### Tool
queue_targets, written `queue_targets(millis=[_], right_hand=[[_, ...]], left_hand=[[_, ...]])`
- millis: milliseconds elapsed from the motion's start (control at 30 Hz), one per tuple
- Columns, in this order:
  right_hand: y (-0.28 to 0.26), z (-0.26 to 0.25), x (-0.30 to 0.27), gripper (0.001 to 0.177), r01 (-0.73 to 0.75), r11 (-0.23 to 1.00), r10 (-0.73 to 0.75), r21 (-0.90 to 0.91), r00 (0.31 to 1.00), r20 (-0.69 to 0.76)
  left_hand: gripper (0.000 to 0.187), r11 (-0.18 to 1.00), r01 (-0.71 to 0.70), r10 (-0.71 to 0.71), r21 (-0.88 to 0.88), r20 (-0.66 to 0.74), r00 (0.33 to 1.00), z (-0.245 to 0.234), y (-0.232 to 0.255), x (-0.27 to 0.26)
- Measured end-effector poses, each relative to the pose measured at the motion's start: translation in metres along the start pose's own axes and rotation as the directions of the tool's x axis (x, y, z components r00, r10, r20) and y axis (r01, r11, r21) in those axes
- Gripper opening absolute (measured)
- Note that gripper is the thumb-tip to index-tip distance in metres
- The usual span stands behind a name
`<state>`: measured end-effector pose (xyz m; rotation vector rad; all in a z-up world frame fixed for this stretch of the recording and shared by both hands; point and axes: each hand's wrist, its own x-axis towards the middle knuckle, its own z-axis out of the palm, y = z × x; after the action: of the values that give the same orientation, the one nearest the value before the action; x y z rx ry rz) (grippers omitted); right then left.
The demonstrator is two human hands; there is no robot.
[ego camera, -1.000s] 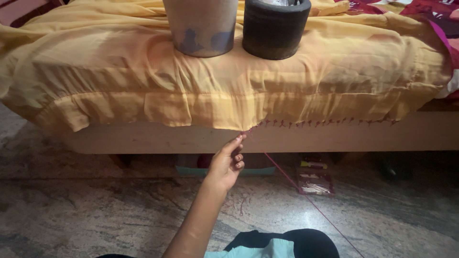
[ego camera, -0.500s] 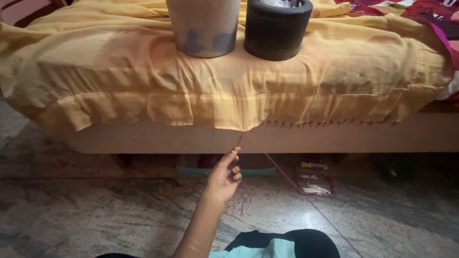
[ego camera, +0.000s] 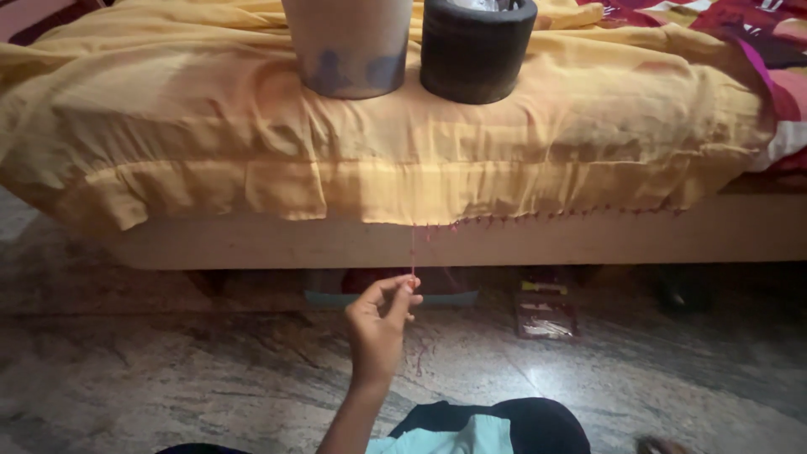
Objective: Knotting and cutting thread to create decorative tassels or fringe on a garment.
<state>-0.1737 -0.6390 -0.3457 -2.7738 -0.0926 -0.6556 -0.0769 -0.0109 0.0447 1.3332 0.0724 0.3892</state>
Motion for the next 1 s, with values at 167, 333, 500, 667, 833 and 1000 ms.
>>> queue_targets(millis=[167,333,500,667,833,1000], right_hand=[[-0.355,-0.136,0.18,0.036,0.001,0.994,0.008,0.11,0.997,-0.082],[-0.523,-0.227,0.238,0.02,0.04,0.89,0.019,0.454,0.992,-0.125],[-0.574,-0.246,0.258,0.015,0.383,0.716,-0.285,0.584,0.924,-0.256],[-0.578,-0.246,0.26,0.017,0.413,0.709,-0.335,0.571,0.91,-0.242],[-0.582,-0.247,0.26,0.021,0.417,0.729,-0.359,0.543,0.908,-0.215],[-0.585,-0.243,0.26,0.02,0.44,0.746,-0.399,0.5,0.896,-0.193]], left_hand=[[0.009,0.866,-0.411,0.417,0.284,0.042,0.908,-0.004,0.028,-0.025],[0.009,0.739,-0.591,0.566,0.323,0.177,0.805,-0.021,0.037,-0.038],[0.014,0.721,-0.618,0.571,0.312,0.236,0.786,-0.03,0.051,-0.057],[0.015,0.722,-0.628,0.59,0.292,0.214,0.778,-0.034,0.056,-0.06],[0.013,0.755,-0.598,0.559,0.269,0.211,0.802,-0.037,0.056,-0.061],[0.014,0.754,-0.594,0.554,0.28,0.214,0.804,-0.039,0.055,-0.06]])
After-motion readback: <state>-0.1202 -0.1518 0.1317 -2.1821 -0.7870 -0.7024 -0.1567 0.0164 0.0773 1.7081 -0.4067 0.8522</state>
